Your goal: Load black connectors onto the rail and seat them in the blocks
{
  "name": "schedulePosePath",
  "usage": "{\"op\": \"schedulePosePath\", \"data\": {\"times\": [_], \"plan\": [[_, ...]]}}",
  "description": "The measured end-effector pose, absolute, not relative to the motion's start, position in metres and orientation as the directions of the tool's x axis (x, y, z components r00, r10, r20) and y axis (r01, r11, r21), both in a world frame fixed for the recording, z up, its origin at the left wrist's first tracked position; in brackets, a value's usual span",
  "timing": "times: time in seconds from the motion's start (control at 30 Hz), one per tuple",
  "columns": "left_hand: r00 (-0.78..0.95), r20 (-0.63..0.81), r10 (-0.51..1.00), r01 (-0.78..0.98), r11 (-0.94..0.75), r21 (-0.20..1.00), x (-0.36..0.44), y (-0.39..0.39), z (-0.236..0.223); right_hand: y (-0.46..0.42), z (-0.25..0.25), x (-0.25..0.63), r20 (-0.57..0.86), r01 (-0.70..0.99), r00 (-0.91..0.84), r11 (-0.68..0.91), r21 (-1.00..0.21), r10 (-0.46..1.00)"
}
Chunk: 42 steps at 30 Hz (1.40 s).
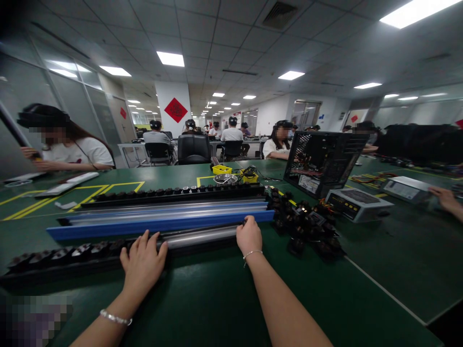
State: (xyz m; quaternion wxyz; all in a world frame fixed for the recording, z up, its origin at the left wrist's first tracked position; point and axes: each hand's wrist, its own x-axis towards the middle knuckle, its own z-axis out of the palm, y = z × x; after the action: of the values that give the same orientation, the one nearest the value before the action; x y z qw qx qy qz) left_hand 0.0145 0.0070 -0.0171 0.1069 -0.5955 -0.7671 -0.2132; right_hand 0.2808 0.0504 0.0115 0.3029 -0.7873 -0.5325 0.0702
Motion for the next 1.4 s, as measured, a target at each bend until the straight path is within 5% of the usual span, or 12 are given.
{"op": "schedulePosePath", "data": {"times": [0.33,0.6,0.9,1.4], "plan": [[-0.269,0.423,0.865,0.959,0.199,0.203,0.015,0.007,-0.017,0.055,0.012,0.300,0.195,0.777,0.479,-0.310,-0.548,0.856],[-0.262,0.445,0.856,0.963,0.201,0.180,0.017,0.005,-0.016,0.053,0.024,0.342,0.431,0.814,0.567,-0.399,-0.422,0.702],[-0.259,0.450,0.855,0.964,0.195,0.183,0.015,0.006,-0.018,0.051,0.015,0.385,0.454,0.772,0.635,-0.522,-0.362,0.624],[-0.270,0.428,0.862,0.959,0.202,0.199,0.016,0.006,-0.015,0.052,0.004,0.383,0.521,0.814,0.578,-0.484,-0.320,0.628]]}}
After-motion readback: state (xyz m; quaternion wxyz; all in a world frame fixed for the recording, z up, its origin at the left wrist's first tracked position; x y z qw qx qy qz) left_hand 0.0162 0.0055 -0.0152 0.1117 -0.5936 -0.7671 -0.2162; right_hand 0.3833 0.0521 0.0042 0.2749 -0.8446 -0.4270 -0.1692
